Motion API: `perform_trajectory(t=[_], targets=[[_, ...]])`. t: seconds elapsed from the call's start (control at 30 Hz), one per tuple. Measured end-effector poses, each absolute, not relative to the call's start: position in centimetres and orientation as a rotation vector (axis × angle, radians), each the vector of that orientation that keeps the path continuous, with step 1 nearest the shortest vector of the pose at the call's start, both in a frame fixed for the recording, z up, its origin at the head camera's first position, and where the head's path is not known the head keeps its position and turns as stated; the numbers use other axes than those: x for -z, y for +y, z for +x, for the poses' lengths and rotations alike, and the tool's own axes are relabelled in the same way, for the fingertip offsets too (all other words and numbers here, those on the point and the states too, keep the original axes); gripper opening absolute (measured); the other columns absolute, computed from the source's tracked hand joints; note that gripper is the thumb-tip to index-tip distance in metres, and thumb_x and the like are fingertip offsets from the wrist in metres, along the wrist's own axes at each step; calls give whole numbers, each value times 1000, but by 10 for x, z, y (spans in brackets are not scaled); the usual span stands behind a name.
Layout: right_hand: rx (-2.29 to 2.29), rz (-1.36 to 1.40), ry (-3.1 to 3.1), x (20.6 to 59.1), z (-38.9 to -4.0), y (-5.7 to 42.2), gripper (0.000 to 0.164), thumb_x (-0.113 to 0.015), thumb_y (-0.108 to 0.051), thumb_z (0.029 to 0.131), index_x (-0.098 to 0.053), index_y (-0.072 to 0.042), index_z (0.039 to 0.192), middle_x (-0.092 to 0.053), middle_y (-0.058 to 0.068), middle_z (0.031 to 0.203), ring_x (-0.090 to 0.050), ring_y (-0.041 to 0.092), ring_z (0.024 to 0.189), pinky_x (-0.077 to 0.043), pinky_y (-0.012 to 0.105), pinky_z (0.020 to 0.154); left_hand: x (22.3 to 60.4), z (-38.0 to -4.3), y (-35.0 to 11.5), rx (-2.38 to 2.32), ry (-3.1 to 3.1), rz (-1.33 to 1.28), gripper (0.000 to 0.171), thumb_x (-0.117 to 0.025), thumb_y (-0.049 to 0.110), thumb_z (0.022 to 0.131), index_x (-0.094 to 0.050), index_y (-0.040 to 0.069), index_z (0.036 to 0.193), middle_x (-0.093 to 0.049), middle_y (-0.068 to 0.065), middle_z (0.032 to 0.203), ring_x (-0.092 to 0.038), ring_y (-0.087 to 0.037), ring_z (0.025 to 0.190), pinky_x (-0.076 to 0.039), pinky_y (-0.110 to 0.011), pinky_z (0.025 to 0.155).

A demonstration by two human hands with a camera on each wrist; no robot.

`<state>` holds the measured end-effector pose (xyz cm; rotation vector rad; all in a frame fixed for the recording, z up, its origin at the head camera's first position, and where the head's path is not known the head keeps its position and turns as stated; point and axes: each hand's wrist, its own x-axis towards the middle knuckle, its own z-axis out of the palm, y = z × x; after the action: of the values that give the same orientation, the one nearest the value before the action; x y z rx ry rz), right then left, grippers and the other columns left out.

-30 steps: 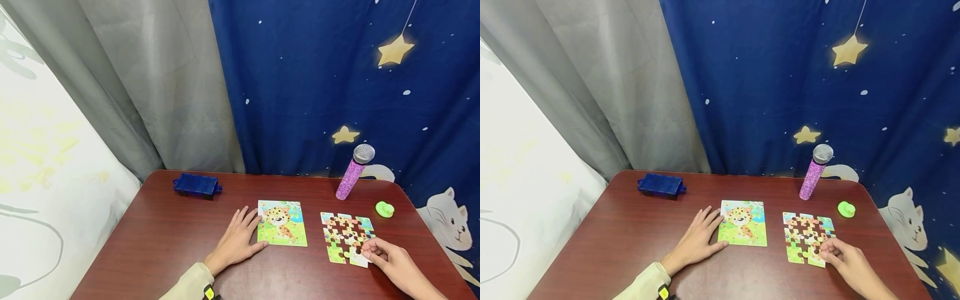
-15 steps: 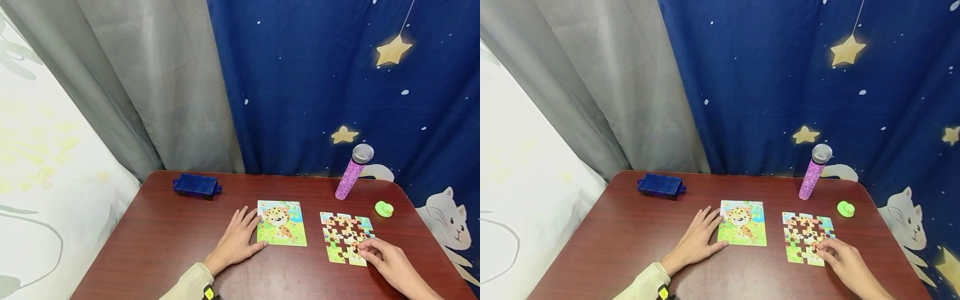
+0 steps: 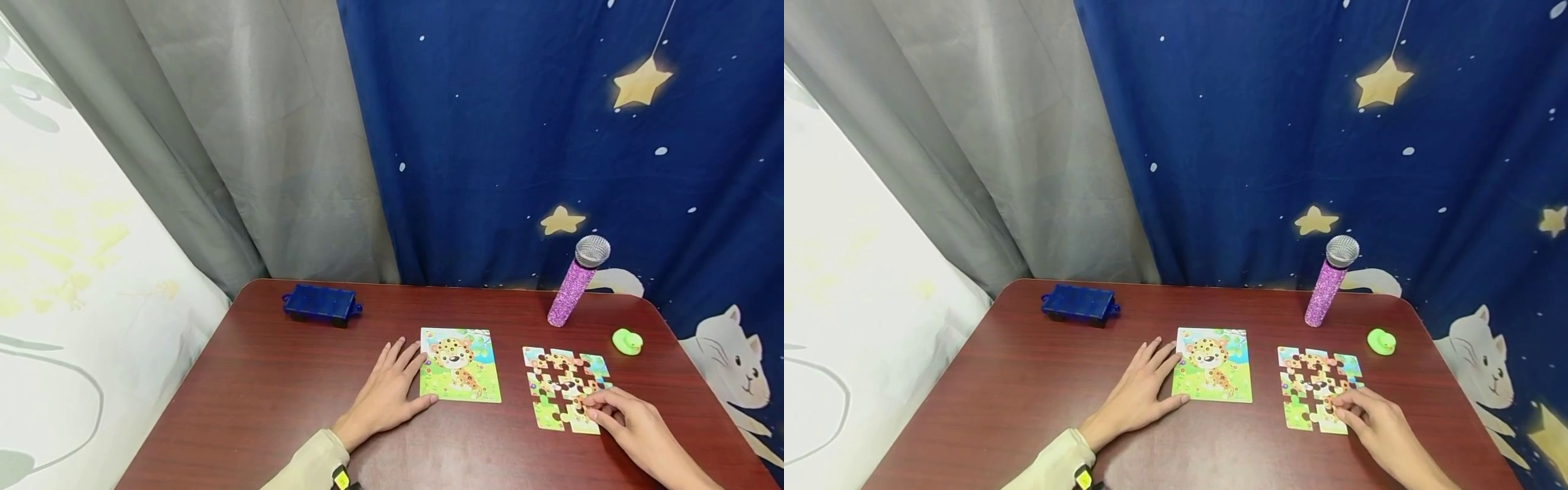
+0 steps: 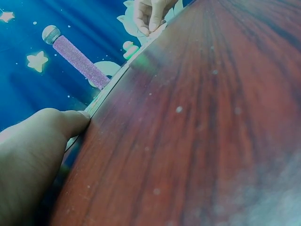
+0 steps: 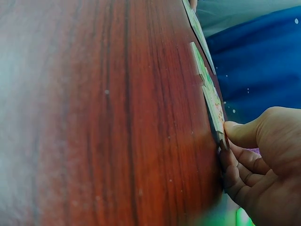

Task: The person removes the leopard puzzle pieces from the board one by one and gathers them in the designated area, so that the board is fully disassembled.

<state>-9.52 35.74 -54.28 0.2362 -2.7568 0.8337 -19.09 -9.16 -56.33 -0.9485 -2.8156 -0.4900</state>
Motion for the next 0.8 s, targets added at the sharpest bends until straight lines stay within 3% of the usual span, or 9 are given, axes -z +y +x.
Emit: perform_trajectory(t=[0.8], targets=[[-814, 100, -2846, 540, -94, 354, 16, -89, -6, 91, -81, -16, 99, -64, -8, 92, -42, 1, 69, -38, 24, 59, 564, -191, -92, 489, -2807, -948, 82, -65, 70, 101, -57, 15, 161, -46, -10, 171, -28, -41, 165, -19, -62, 133]])
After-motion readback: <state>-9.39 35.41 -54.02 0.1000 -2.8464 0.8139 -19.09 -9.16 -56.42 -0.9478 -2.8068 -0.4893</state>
